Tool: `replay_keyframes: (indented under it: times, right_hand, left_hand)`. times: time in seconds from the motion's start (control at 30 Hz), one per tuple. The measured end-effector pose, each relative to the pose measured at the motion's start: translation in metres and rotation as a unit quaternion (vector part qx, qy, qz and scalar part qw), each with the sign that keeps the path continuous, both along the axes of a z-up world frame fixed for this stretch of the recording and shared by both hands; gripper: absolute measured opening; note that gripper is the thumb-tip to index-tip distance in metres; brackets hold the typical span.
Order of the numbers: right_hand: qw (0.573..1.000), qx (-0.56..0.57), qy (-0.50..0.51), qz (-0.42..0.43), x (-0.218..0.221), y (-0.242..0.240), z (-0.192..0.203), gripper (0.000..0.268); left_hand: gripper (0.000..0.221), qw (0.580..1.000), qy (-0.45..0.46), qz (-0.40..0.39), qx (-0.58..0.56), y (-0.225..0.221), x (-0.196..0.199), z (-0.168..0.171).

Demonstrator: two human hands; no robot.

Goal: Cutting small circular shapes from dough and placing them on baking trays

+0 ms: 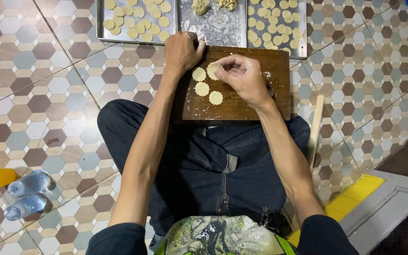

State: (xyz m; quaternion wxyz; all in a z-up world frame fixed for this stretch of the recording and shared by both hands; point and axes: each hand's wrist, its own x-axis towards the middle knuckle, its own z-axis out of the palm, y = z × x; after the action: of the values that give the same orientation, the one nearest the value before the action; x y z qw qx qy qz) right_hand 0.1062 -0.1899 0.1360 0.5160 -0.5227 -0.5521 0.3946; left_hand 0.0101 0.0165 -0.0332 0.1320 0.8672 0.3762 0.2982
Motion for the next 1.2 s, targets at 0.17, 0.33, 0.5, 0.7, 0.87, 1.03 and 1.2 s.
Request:
replay_keyframes:
  times: [0.17, 0.33, 0.5, 0.7, 0.87, 1.03, 1.2]
  right_hand:
    - [0.994, 0.087, -0.024, 0.068, -0.014, 0.05, 0.031, 0.016]
    - [0.98, 0.18, -0.048, 0.067, -0.018, 0.162, 0.009, 0.026]
    - [0.932, 0.028, -0.335, -0.139, -0.012, 0.211, -0.061, 0.033]
    - [0.907, 0.188, -0.356, -0.123, 0.005, 0.137, -0.056, 0.01]
    - [0.909, 0.139, -0.373, -0.122, 0.009, 0.045, -0.027, 0.009]
    - [0.916, -0.073, -0.391, -0.049, -0.006, -0.004, -0.028, 0.028]
    - [0.866, 0.018, -0.49, -0.102, -0.029, 0.01, -0.091, 0.038]
  left_hand:
    - [0.027, 0.996, 0.065, 0.059, 0.016, 0.017, 0.009, -0.037]
    - [0.046, 0.999, 0.045, 0.025, 0.006, 0.003, 0.001, -0.006]
    - [0.039, 0.999, 0.043, 0.018, 0.0, -0.003, -0.008, 0.007]
    - [0.025, 1.0, 0.01, 0.0, 0.014, -0.001, -0.005, 0.002]
    - [0.03, 0.999, -0.034, -0.001, 0.014, -0.013, -0.012, 0.024]
    - [0.034, 0.997, -0.039, 0.016, 0.06, -0.023, -0.022, 0.046]
    - [0.05, 0.996, -0.058, 0.025, 0.059, -0.029, -0.027, 0.056]
